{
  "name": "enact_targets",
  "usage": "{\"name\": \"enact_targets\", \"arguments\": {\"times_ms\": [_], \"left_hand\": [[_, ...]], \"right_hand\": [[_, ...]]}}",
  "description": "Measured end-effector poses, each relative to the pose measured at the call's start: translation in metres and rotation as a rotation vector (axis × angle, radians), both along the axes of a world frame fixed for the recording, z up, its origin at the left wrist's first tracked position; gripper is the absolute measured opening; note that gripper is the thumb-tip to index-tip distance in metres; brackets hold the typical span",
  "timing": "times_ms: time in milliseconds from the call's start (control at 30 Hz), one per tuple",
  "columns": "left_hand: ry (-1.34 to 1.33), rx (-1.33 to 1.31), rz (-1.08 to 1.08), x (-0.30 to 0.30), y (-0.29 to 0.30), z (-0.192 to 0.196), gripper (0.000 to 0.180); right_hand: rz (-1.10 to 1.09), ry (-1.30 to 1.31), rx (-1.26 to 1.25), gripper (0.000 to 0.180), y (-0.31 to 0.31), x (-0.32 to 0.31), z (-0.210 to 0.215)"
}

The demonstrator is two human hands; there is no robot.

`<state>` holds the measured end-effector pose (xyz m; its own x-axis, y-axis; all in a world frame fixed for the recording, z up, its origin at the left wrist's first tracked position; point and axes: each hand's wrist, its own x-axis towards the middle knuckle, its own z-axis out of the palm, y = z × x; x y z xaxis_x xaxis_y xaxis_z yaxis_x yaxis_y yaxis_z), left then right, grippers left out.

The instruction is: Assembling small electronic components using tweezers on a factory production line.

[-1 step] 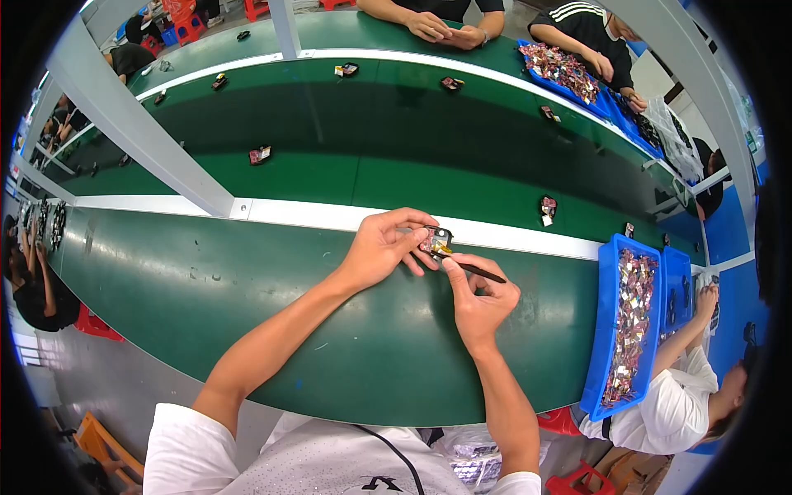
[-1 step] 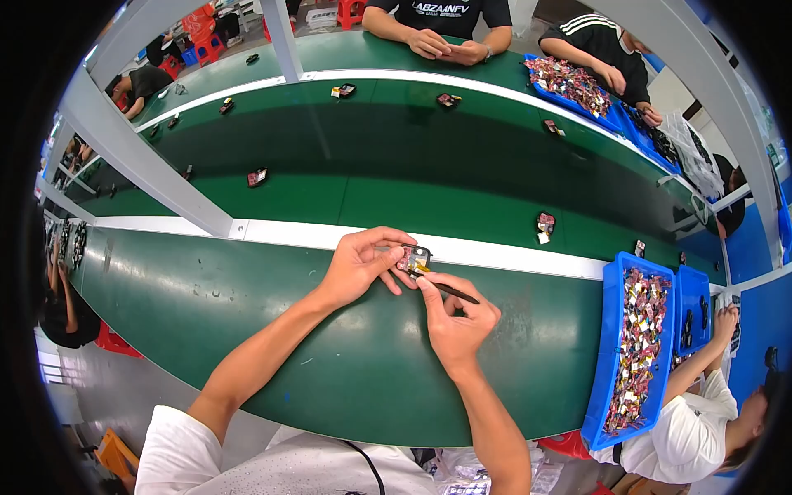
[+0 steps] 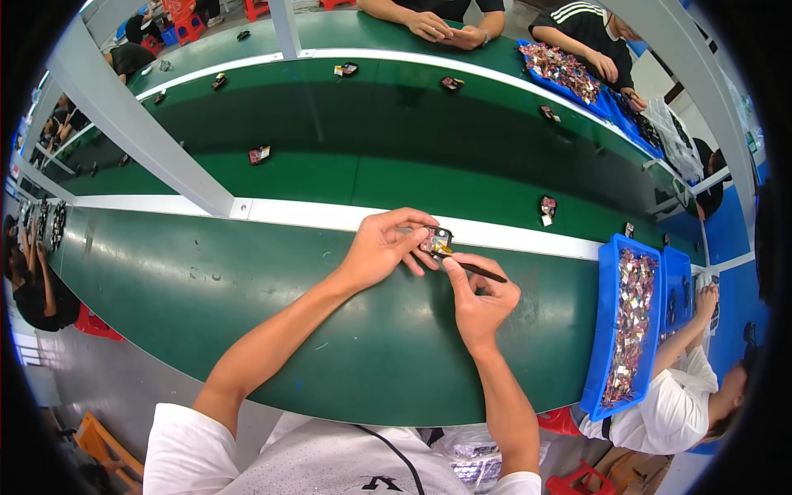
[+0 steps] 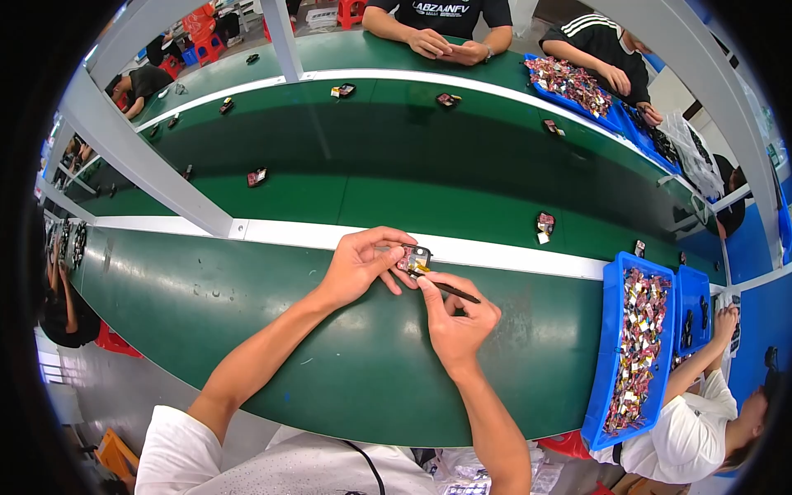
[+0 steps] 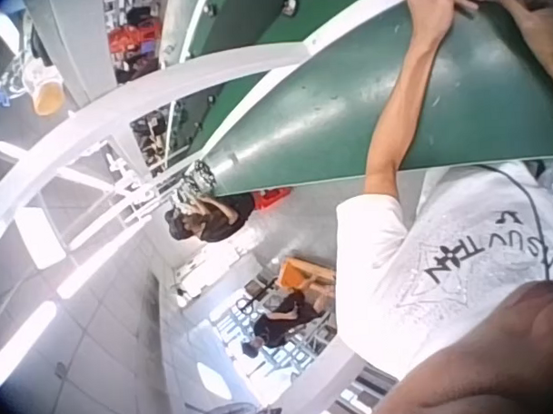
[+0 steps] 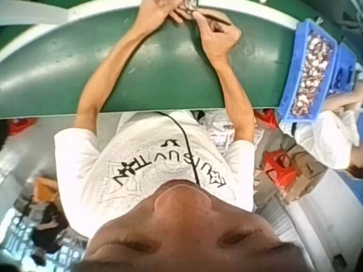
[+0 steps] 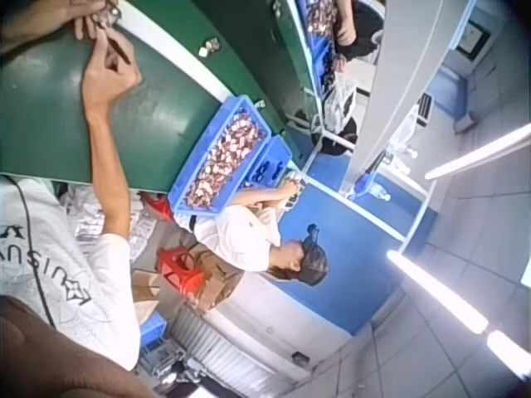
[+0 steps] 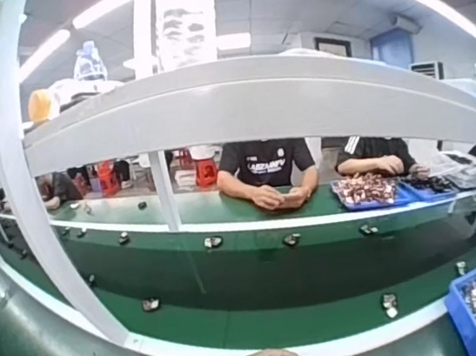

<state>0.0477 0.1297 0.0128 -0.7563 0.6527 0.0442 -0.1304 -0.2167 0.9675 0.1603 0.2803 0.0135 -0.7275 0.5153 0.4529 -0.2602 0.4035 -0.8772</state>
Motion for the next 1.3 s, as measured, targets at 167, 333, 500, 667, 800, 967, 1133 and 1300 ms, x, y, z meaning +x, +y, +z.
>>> {"name": "enact_targets", "arguments": {"times_ms": [167, 333, 500, 667, 800, 967, 1133, 1300], "left_hand": [[-0.004, 0.005, -0.001, 0.0, 0.0, 0.002, 0.027], [0.012, -0.002, -0.011, 0.001, 0.0, 0.002, 0.027], [-0.02, -0.009, -0.02, -0.001, 0.0, 0.001, 0.026], [-0.013, -0.009, 0.004, -0.004, -0.001, -0.003, 0.025], [-0.016, -0.005, 0.003, -0.003, -0.001, -0.002, 0.025], [-0.013, 0.005, 0.009, -0.004, -0.001, -0.002, 0.025], [-0.007, -0.011, -0.005, -0.004, -0.002, -0.004, 0.024], [-0.022, -0.031, -0.024, -0.002, -0.001, -0.001, 0.024]], "right_hand": [[0.011, -0.069, -0.143, 0.008, -0.001, 0.001, 0.004], [0.041, -0.074, -0.249, 0.009, 0.001, 0.0, 0.004], [0.041, -0.095, -0.238, 0.009, 0.0, 0.001, 0.005], [0.054, -0.099, -0.175, 0.01, 0.003, 0.001, 0.003], [0.079, -0.03, -0.016, 0.011, 0.008, -0.001, -0.002], [0.103, 0.019, 0.09, 0.012, 0.006, -0.002, 0.002], [0.12, 0.064, 0.165, 0.012, 0.008, -0.004, 0.002], [0.115, 0.105, 0.239, 0.013, 0.008, -0.003, 0.004]]}}
